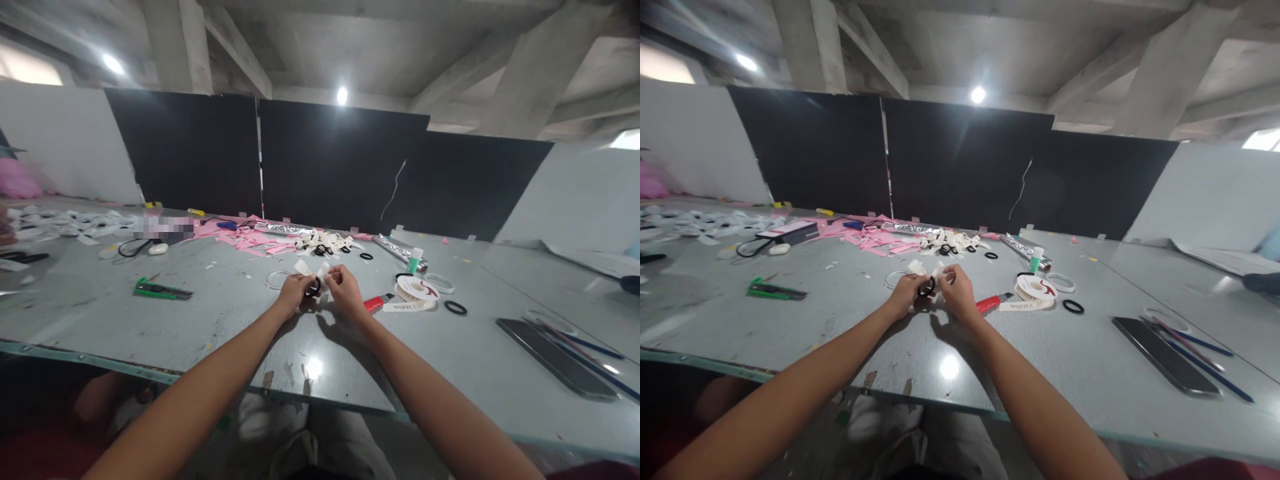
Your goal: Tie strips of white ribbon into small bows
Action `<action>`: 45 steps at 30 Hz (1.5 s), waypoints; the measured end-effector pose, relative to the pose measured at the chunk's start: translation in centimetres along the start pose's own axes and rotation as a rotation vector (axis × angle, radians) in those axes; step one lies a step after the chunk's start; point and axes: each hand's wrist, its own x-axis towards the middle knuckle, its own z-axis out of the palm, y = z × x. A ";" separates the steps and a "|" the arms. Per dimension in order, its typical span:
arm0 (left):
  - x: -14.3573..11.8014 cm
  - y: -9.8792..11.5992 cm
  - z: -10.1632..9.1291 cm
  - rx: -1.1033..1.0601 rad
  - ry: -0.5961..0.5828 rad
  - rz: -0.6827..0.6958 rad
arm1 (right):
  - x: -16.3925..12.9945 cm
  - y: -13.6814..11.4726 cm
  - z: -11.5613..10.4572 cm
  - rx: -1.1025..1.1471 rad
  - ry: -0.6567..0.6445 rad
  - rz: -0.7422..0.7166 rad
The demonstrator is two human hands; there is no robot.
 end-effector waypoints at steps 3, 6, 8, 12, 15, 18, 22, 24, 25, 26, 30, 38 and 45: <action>-0.2 -0.1 0.1 0.072 -0.040 0.009 | 0.1 0.0 0.3 0.080 -0.019 0.000; -0.3 -0.1 0.3 0.125 -0.073 0.041 | 0.2 0.2 0.6 0.138 -0.094 0.039; -0.2 -0.1 0.3 0.172 -0.066 0.104 | 0.2 0.4 0.6 0.175 -0.188 0.093; 0.3 -0.4 0.1 0.294 -0.071 0.260 | 0.1 0.6 0.3 0.283 -0.281 0.194; 0.6 -0.5 0.0 0.288 -0.113 0.290 | 0.0 0.8 0.1 0.332 -0.301 0.215; 0.5 -0.4 0.0 0.268 -0.138 0.297 | 0.1 0.9 0.1 0.360 -0.323 0.196; 0.0 0.0 0.2 0.278 -0.078 0.297 | 0.2 0.4 0.3 0.340 -0.311 0.149; -0.1 0.1 0.3 0.287 -0.047 0.262 | 0.2 -0.1 0.2 0.290 -0.190 0.084; -0.2 0.2 0.4 0.299 -0.037 0.241 | 0.1 -0.4 0.1 0.249 -0.102 0.031; -0.1 0.2 0.3 0.312 -0.026 0.224 | 0.0 -0.7 -0.1 0.197 -0.017 -0.035; 0.2 0.3 0.2 0.284 0.076 0.186 | -0.2 -1.7 -0.8 -0.053 0.054 -0.300; 0.3 0.2 0.1 0.197 -0.102 0.150 | -0.2 -0.2 0.6 -0.246 -0.116 -0.251; -0.3 -0.1 0.6 0.328 -0.317 0.260 | 0.4 0.2 0.1 -0.178 -0.065 -0.084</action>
